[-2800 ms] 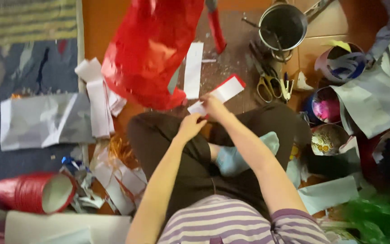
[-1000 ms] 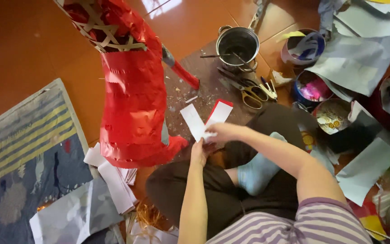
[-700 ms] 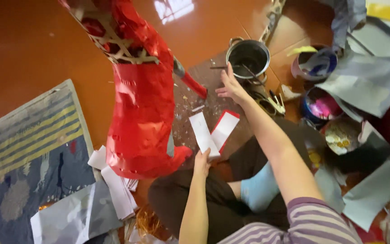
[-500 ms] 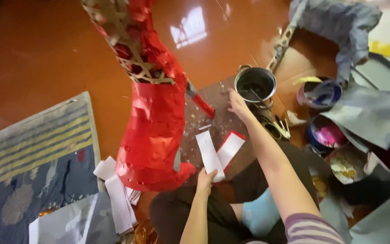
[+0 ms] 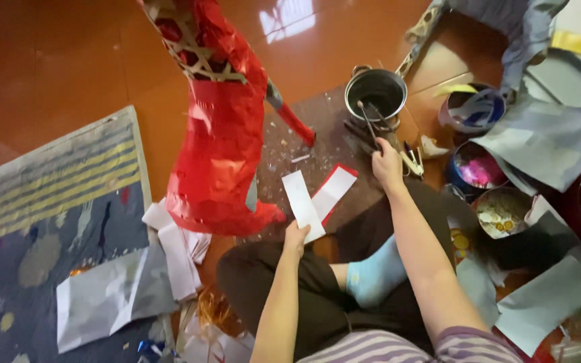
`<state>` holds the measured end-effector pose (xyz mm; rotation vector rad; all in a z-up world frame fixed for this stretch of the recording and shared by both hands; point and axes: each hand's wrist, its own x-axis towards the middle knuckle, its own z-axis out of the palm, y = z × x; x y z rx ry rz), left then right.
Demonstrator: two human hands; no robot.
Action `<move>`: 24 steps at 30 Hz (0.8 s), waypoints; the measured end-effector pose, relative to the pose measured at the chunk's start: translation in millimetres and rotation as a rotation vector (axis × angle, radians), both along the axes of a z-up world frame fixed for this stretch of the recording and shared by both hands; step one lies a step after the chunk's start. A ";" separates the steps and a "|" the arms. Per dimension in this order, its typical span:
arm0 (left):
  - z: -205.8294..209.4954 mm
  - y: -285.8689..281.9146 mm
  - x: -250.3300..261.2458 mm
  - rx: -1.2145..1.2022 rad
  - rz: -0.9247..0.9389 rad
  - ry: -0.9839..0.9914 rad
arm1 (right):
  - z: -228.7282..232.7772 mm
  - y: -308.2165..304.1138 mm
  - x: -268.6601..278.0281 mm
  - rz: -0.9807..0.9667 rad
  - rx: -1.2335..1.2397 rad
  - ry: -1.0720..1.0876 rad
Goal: Cutting and applying paper strips to a large red model structure
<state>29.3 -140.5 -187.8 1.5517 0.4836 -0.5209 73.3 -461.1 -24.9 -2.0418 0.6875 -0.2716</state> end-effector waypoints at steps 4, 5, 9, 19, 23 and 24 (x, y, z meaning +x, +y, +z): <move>19.1 -1.9 -7.8 0.020 0.014 -0.005 | -3.9 16.0 1.3 0.010 0.055 -0.038; 20.0 -5.2 -10.1 -0.008 0.031 -0.011 | -10.8 17.3 2.2 0.009 0.103 -0.091; 41.1 -31.3 -17.6 -0.065 0.075 -0.059 | -29.8 15.6 11.6 -0.016 0.624 -0.087; -4.2 -23.1 -10.8 -0.097 0.121 -0.040 | -25.4 10.7 18.9 -0.144 0.837 -0.037; -20.9 -28.4 -10.4 -0.136 0.132 0.001 | -17.8 16.3 11.1 -0.036 0.767 -0.061; -28.1 -30.3 -10.6 -0.171 0.147 -0.022 | -16.9 17.7 8.0 0.051 0.764 -0.133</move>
